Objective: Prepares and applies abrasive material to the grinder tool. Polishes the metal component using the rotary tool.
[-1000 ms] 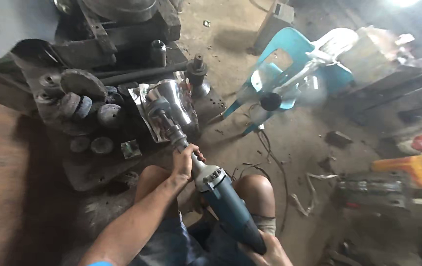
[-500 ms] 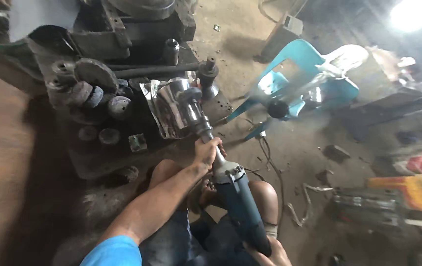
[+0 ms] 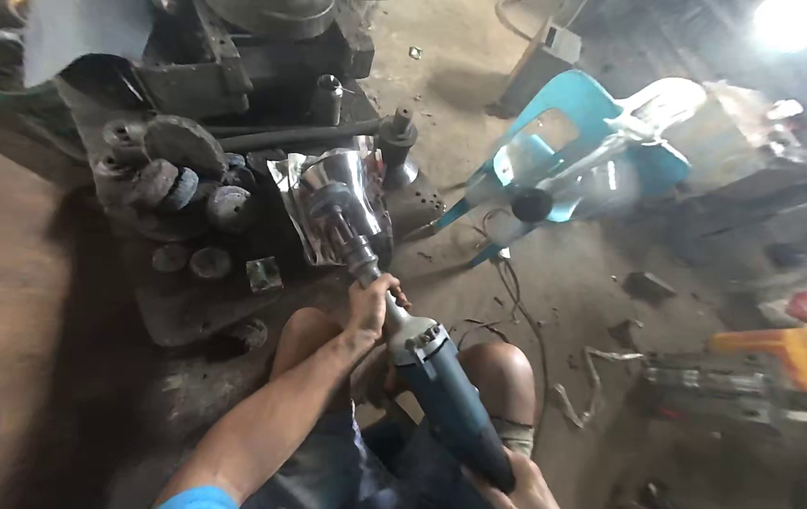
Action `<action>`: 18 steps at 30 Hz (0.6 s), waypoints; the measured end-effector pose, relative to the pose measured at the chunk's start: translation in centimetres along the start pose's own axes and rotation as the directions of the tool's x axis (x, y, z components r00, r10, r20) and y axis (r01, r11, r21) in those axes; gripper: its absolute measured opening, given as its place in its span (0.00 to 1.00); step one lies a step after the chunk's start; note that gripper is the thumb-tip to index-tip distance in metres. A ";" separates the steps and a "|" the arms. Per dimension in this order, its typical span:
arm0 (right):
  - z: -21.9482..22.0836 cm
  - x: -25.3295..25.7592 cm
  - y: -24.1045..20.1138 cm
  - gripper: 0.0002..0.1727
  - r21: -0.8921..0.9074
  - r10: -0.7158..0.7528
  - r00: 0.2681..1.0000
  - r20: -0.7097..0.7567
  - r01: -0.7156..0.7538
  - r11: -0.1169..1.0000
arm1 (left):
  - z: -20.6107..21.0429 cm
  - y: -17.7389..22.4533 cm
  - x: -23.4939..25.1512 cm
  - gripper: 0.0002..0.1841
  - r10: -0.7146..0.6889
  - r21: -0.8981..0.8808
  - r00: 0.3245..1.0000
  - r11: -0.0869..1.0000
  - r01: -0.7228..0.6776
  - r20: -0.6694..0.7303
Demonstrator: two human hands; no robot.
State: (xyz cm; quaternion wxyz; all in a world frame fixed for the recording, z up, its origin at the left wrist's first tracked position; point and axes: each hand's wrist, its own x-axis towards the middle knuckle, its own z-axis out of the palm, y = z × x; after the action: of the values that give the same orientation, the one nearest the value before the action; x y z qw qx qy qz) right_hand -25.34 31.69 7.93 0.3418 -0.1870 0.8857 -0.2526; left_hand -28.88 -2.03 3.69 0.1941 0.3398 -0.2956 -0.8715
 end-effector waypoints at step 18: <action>-0.4 0.1 0.2 0.20 0.242 0.093 0.995 0.023 -0.096 0.965 | 4.4 -1.1 2.1 0.10 -0.098 0.145 0.995 0.985 0.097 -0.003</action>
State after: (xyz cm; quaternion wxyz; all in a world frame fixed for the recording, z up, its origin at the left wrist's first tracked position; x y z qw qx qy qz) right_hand -25.72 31.93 8.07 0.3789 -0.1027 0.8539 -0.3416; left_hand -33.61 -0.67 4.63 0.1254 0.3652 -0.3415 -0.8569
